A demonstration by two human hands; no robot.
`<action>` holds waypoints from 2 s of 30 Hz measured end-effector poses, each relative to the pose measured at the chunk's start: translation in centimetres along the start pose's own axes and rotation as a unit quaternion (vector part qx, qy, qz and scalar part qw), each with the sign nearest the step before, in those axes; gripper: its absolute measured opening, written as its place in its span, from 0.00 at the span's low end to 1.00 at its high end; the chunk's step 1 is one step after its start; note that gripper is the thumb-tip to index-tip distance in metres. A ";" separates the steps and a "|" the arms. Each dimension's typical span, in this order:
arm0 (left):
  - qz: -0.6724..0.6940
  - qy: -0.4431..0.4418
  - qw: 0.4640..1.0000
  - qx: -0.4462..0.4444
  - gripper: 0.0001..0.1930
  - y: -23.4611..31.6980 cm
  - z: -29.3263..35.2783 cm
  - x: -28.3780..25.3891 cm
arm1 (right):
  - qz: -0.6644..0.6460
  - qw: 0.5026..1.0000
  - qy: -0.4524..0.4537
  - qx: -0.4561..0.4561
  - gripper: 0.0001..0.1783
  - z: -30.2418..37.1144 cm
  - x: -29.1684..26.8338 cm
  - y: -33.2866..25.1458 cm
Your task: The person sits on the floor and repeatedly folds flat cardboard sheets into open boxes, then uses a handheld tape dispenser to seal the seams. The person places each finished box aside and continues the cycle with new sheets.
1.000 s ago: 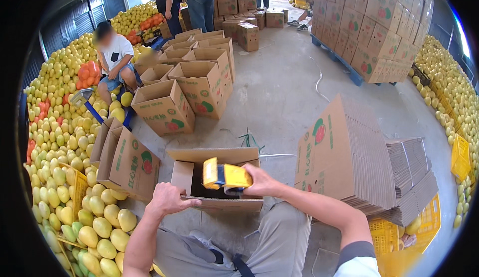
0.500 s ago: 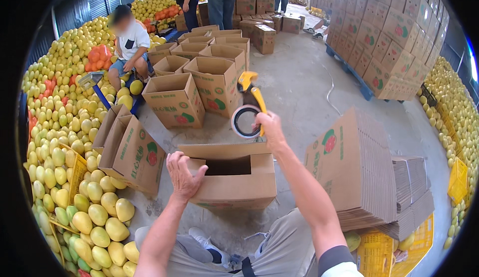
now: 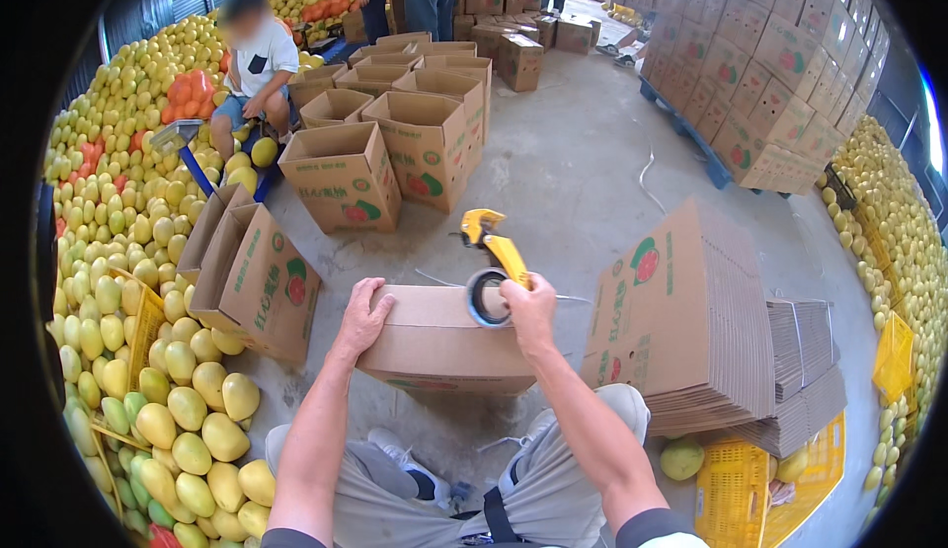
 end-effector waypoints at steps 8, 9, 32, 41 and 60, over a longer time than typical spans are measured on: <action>-0.042 0.173 0.980 -0.094 0.21 -2.0 1.5 -1.8 | -0.118 0.982 0.128 -0.073 0.19 2.1 -3.2 -2.4; -0.048 0.184 0.975 -0.115 0.21 -1.7 2.7 -1.5 | -0.112 0.983 0.121 -0.081 0.19 1.7 -2.5 -2.9; -0.358 -0.083 0.913 0.179 0.38 11.3 7.8 1.6 | 0.194 0.942 0.038 -0.272 0.42 2.1 7.0 -0.8; -0.359 -0.103 0.909 0.183 0.43 10.7 7.4 1.8 | 0.277 0.880 -0.016 -0.385 0.50 4.2 8.0 -2.4; -0.267 -0.103 0.936 0.206 0.39 15.6 14.8 6.2 | 0.519 0.777 -0.345 0.087 0.25 -7.0 16.6 -1.7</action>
Point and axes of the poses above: each hand's wrist, its own z-axis away from the middle knuckle, its own x-axis out of the palm, y = z × x, the point moved 8 cm from there along -z, towards the middle knuckle, and after that the axes turned 2 degrees about -y, right-handed, at the moved point
